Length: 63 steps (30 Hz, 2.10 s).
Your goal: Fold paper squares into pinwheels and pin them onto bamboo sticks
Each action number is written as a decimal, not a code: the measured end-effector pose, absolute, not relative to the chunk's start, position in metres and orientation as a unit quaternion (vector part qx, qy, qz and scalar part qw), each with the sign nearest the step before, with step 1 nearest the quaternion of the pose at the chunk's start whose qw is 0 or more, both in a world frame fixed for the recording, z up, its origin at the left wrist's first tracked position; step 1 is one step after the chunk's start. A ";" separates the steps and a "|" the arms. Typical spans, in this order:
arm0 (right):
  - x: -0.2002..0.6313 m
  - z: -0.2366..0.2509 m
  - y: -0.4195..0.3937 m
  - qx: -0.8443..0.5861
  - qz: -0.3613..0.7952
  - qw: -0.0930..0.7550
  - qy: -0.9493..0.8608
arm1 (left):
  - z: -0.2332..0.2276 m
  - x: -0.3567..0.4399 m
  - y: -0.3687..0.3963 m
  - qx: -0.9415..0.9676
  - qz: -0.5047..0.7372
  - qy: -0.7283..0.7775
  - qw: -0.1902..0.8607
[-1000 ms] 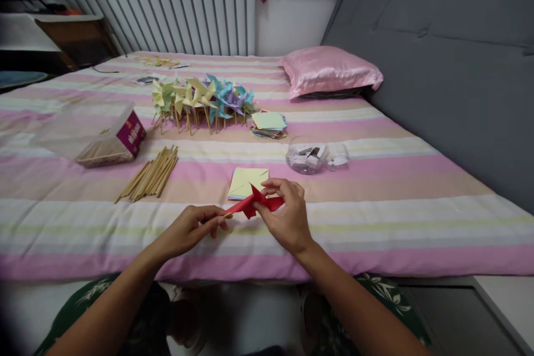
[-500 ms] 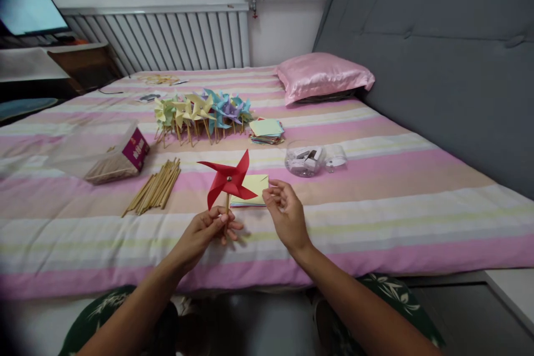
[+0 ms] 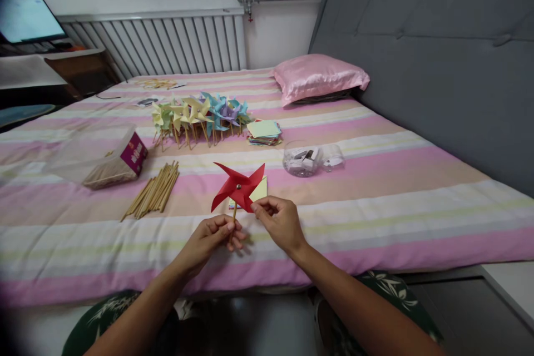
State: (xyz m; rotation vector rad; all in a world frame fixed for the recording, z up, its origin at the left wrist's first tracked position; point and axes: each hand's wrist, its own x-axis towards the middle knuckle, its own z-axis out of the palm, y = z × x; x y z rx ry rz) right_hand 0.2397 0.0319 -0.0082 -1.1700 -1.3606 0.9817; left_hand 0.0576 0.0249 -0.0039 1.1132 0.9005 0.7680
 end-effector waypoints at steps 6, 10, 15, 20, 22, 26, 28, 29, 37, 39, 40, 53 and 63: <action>0.231 -0.005 0.025 -0.464 0.411 0.493 -0.610 | -0.007 0.062 0.022 0.493 0.335 0.387 0.704; 0.231 -0.005 0.024 -0.465 0.398 0.486 -0.624 | -0.009 0.063 0.021 0.489 0.334 0.381 0.710; 0.242 -0.001 0.033 -0.496 0.373 0.544 -0.565 | -0.006 0.059 0.023 0.478 0.349 0.392 0.704; 0.260 0.005 0.044 -0.507 0.369 0.617 -0.476 | -0.004 0.059 0.024 0.480 0.330 0.410 0.702; 0.265 0.006 0.046 -0.511 0.366 0.618 -0.472 | -0.004 0.059 0.023 0.486 0.320 0.411 0.702; 0.266 0.003 0.047 -0.513 0.370 0.594 -0.497 | -0.004 0.059 0.023 0.489 0.317 0.411 0.701; 0.265 0.001 0.047 -0.508 0.384 0.578 -0.510 | -0.004 0.059 0.023 0.487 0.320 0.411 0.701; 0.264 0.000 0.046 -0.506 0.393 0.571 -0.513 | -0.004 0.059 0.023 0.486 0.323 0.409 0.701; 0.244 -0.005 0.035 -0.479 0.460 0.510 -0.546 | -0.005 0.059 0.023 0.483 0.336 0.405 0.700; 0.238 -0.004 0.031 -0.470 0.464 0.494 -0.565 | -0.005 0.060 0.023 0.482 0.335 0.404 0.702; 0.236 -0.004 0.029 -0.465 0.462 0.487 -0.577 | -0.005 0.060 0.023 0.481 0.334 0.404 0.703; 0.256 -0.003 0.041 -0.516 0.280 0.571 -0.574 | -0.005 0.060 0.024 0.476 0.335 0.409 0.702; 0.245 -0.011 0.031 -0.502 0.090 0.457 -0.729 | -0.005 0.060 0.023 0.476 0.343 0.410 0.699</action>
